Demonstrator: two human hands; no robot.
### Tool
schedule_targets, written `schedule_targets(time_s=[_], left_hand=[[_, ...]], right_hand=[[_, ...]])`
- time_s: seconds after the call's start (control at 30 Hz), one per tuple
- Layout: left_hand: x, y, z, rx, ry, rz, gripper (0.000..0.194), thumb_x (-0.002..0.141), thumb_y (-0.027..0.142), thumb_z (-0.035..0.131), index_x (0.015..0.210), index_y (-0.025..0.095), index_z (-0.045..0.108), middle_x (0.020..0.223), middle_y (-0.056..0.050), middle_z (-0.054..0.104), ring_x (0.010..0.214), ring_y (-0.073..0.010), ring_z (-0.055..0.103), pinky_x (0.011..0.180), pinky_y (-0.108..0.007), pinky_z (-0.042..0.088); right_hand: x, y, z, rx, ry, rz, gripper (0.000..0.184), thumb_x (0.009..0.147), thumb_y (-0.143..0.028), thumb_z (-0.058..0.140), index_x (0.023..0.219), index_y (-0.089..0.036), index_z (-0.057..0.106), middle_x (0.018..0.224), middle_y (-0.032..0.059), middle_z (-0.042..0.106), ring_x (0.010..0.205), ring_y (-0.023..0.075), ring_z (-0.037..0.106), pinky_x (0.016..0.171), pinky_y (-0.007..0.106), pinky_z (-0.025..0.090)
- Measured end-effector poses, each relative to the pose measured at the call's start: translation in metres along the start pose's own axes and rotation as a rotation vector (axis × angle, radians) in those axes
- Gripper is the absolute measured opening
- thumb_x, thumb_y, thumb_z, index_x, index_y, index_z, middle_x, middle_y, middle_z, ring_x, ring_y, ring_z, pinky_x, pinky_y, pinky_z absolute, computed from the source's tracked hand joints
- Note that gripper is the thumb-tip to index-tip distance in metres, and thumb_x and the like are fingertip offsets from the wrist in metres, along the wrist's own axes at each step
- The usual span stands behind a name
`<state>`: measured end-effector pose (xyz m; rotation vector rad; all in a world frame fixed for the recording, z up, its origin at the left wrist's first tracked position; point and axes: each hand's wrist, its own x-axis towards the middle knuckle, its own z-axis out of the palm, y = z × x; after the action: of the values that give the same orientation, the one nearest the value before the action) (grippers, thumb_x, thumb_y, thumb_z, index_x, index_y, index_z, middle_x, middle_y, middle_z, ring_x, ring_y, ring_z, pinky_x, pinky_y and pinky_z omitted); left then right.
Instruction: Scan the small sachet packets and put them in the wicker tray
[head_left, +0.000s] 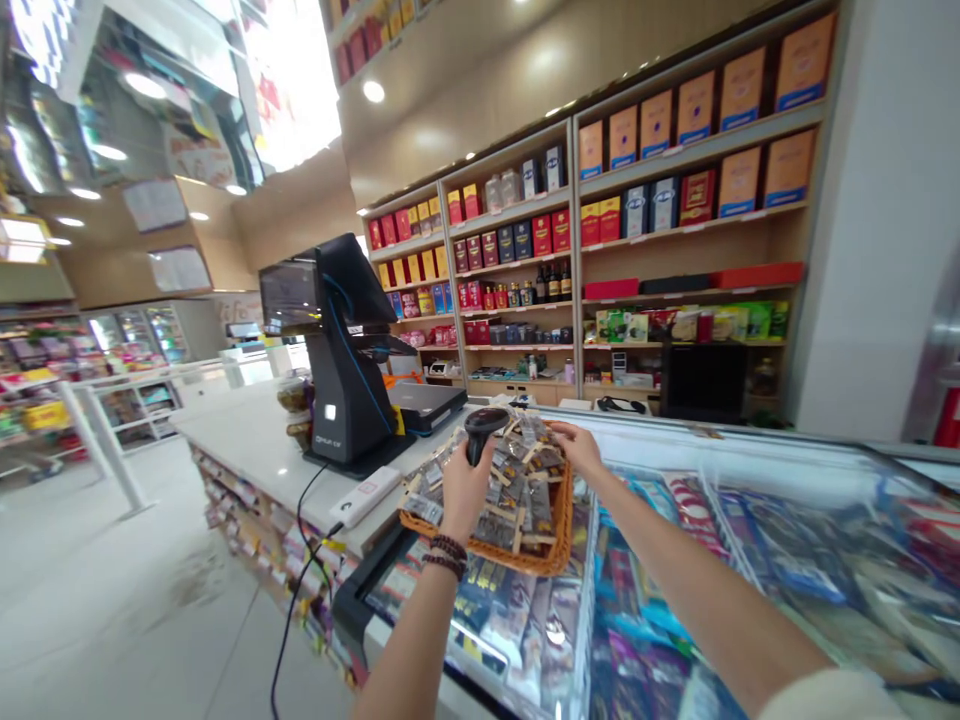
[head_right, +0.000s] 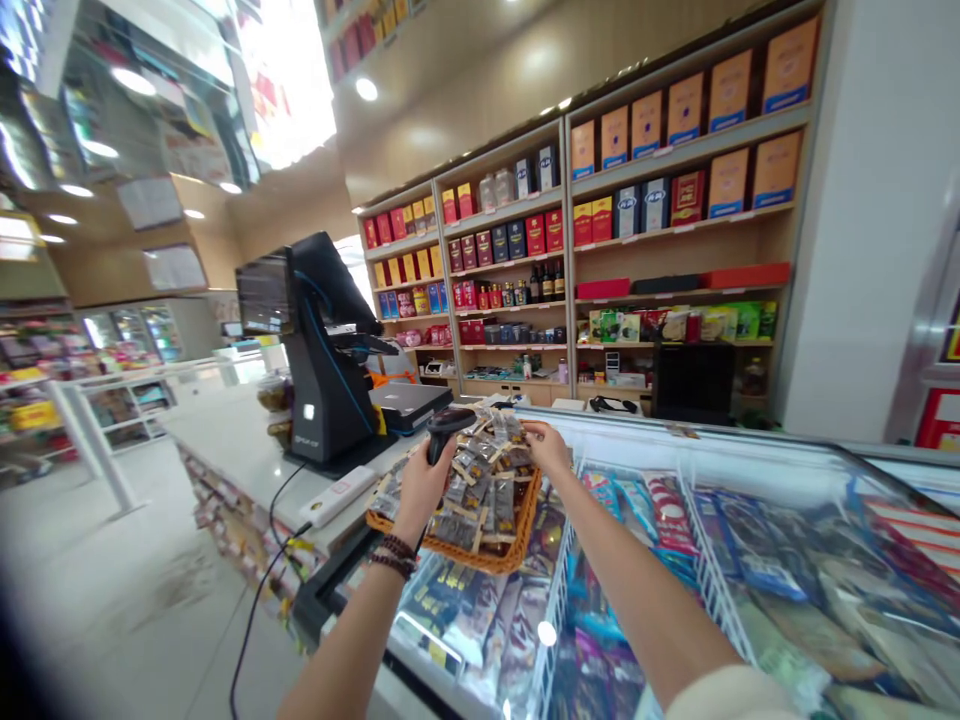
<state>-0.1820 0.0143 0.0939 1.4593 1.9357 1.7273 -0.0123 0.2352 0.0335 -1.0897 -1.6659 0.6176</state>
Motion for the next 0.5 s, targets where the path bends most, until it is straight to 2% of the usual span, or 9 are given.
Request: schedule_targets(time_s=[0.17, 0.3, 0.4, 0.5], left_hand=[[-0.015, 0.0, 0.018, -0.009, -0.048, -0.025, 0.041, 0.092, 0.061, 0.056, 0.085, 0.021, 0.062, 0.068, -0.005, 0.065, 0.066, -0.023, 0.062, 0.061, -0.03, 0.039], [-0.021, -0.006, 0.025, 0.004, -0.052, -0.051, 0.04, 0.092, 0.061, 0.056, 0.089, 0.021, 0.064, 0.07, -0.006, 0.067, 0.07, -0.0254, 0.065, 0.063, -0.031, 0.041], [-0.023, -0.009, 0.026, -0.011, -0.056, -0.072, 0.043, 0.091, 0.064, 0.056, 0.088, 0.022, 0.065, 0.068, -0.006, 0.067, 0.068, -0.0258, 0.066, 0.063, -0.031, 0.043], [-0.025, -0.009, 0.025, -0.017, -0.042, -0.051, 0.046, 0.089, 0.066, 0.058, 0.088, 0.021, 0.067, 0.068, -0.006, 0.068, 0.07, -0.0264, 0.067, 0.064, -0.032, 0.045]], right_hand=[[-0.001, 0.038, -0.035, -0.145, 0.073, 0.093, 0.036, 0.091, -0.024, 0.051, 0.115, -0.022, 0.078, 0.121, 0.0058, 0.079, 0.115, 0.0205, 0.073, 0.1, 0.032, 0.054], [-0.002, 0.073, -0.061, -0.277, 0.099, 0.23, 0.037, 0.091, -0.028, 0.056, 0.121, -0.018, 0.076, 0.118, 0.0133, 0.079, 0.113, 0.0277, 0.074, 0.099, 0.04, 0.054], [-0.003, 0.09, -0.067, -0.365, 0.085, 0.307, 0.036, 0.089, -0.037, 0.065, 0.113, -0.014, 0.079, 0.115, 0.0192, 0.078, 0.116, 0.035, 0.072, 0.102, 0.047, 0.052], [-0.002, 0.09, -0.058, -0.486, 0.033, 0.356, 0.046, 0.086, -0.051, 0.07, 0.111, -0.014, 0.08, 0.122, 0.0221, 0.074, 0.127, 0.0407, 0.064, 0.106, 0.052, 0.048]])
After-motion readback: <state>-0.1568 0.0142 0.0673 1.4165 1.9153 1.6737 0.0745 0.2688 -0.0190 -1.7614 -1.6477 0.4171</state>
